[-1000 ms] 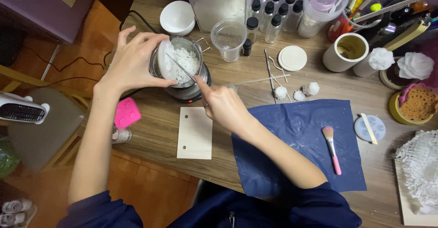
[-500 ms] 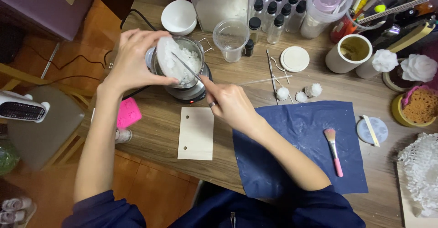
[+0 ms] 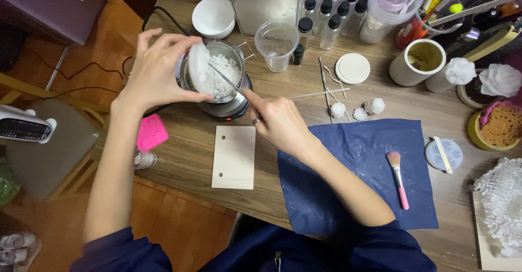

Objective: Stirring wax flakes in a melting pot and using a brush on a workspace

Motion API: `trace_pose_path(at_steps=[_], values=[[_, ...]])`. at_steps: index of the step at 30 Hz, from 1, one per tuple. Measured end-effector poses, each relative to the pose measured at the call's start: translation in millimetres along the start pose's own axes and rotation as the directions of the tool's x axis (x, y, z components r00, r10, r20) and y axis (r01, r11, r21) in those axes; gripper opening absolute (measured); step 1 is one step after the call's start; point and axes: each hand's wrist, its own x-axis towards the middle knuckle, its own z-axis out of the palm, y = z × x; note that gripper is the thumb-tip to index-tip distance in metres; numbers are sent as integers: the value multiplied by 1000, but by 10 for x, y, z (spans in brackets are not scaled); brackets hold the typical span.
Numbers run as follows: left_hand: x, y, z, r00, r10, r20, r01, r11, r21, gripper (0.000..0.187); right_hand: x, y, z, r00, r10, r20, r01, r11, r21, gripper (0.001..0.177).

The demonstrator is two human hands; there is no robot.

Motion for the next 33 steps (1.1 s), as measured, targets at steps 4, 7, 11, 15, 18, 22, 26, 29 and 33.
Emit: trace_pose_path(at_steps=[4,7,11,15,18,22,26,29,33], values=[[15,30,7,1000,20,-1,-20,997,70,102,27,33,118,999,-22,-26,21,1000,-16,58],[13,20,14,999,36,-18,-34,994,108,102,34,43,182,999,-20,-28,20,1000,-24,60],[25,14,54,1000,30,9,-31,992,126,103,19,18,216,998,-31,-47,29,999,-28,61],[37,16,62,998,61,-12,-59,988,140,102,24,7,185,999,-24,-43,23,1000,-16,59],[37,37,20,999,28,33,-32,989,146,103,28,21,104,999,5,-32,-4,1000,21,56],[-36,13,-32,1000,-7,-8,7,1000,17,97,-17,39,-20,994,52,-94,-42,994,105,46],[-78,21,-18,998,-56,28,57,998,-20,98,-73,80,-59,997,71,-14,-71,997,23,55],[-33,123,-107,998,58,-11,-57,994,98,98,-94,11,-74,988,74,-135,-63,995,81,39],[30,168,-164,998,56,10,-57,992,113,98,-100,-49,66,979,-30,-201,52,993,106,34]])
